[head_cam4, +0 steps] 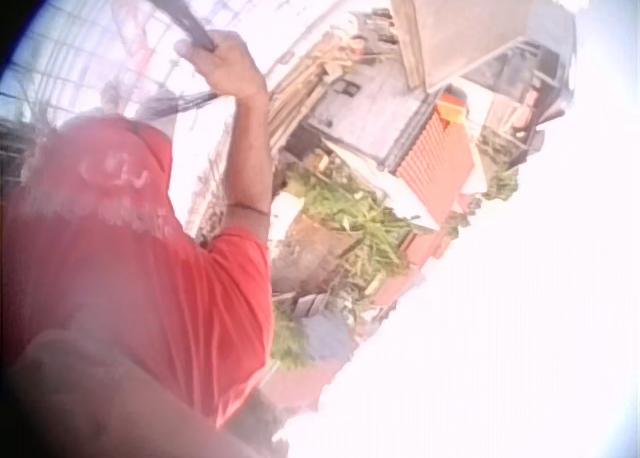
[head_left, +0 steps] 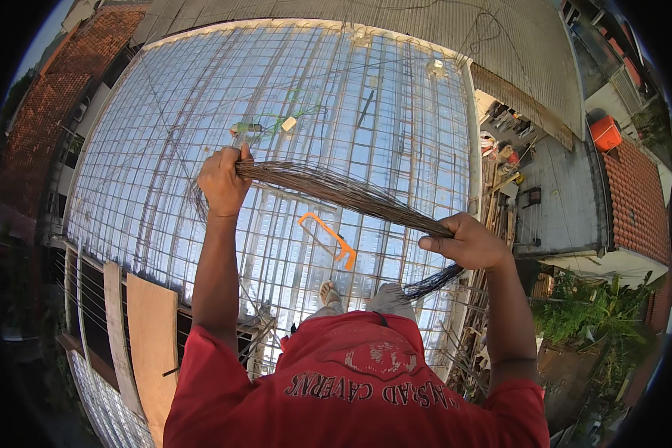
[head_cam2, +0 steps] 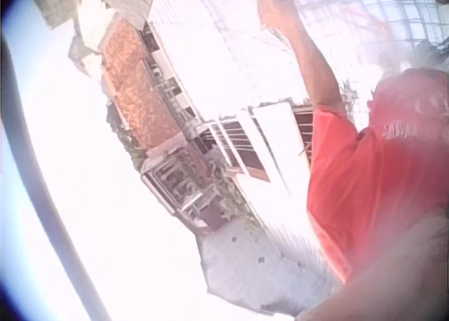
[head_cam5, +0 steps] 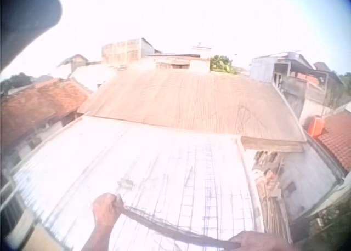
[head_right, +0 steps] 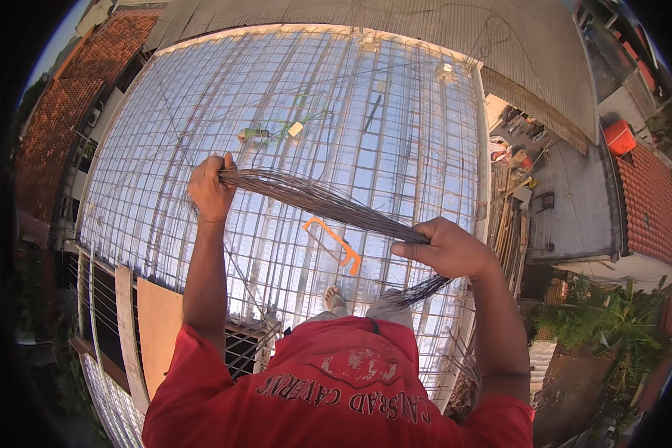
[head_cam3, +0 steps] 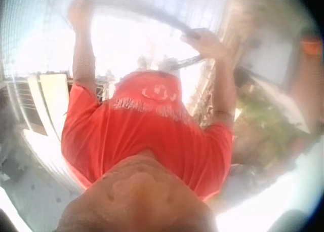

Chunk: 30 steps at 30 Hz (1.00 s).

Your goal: The person uses pliers to twist and cut wire to secure intersections of a metal reinforcement grid on a rooftop construction site.

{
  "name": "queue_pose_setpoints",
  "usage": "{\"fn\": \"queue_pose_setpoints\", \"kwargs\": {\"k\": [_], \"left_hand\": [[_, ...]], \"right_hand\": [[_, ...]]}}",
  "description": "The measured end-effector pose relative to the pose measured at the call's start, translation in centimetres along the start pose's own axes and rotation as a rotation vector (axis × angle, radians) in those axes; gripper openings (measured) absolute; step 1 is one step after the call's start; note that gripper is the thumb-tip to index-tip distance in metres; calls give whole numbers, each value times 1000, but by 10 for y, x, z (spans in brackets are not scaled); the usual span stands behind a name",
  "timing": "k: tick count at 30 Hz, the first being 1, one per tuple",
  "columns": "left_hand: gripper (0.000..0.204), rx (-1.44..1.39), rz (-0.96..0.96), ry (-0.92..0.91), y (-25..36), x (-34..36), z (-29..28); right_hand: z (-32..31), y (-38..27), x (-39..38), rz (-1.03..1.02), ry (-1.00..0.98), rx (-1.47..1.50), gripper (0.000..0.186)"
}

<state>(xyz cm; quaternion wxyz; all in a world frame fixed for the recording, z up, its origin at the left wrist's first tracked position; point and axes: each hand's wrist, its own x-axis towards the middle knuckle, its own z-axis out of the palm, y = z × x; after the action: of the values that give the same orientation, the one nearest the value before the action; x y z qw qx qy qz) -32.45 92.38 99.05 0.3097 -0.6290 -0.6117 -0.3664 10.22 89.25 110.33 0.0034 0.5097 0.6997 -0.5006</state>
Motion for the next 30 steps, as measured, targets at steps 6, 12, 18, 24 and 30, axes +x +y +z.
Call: {"fn": "queue_pose_setpoints", "kwargs": {"k": [6, 12, 18, 24, 30], "left_hand": [[48, -382, -305, -435, 119, -67, 101], [79, -589, -577, -1165, 176, -244, 111], [61, -449, -540, -2049, 115, -373, 72], [42, -142, -861, -1704, 75, -355, 145], [27, -573, -1380, -1608, 93, -405, 377]], "right_hand": [[-2, 75, 13, -71, 493, 306, 34], [-29, 185, 15, 343, 765, -160, 43], [-21, 317, 11, 564, 569, -165, 47], [57, 479, 44, 683, 365, 148, 47], [169, 555, 38, 806, 474, 249, 39]]}}
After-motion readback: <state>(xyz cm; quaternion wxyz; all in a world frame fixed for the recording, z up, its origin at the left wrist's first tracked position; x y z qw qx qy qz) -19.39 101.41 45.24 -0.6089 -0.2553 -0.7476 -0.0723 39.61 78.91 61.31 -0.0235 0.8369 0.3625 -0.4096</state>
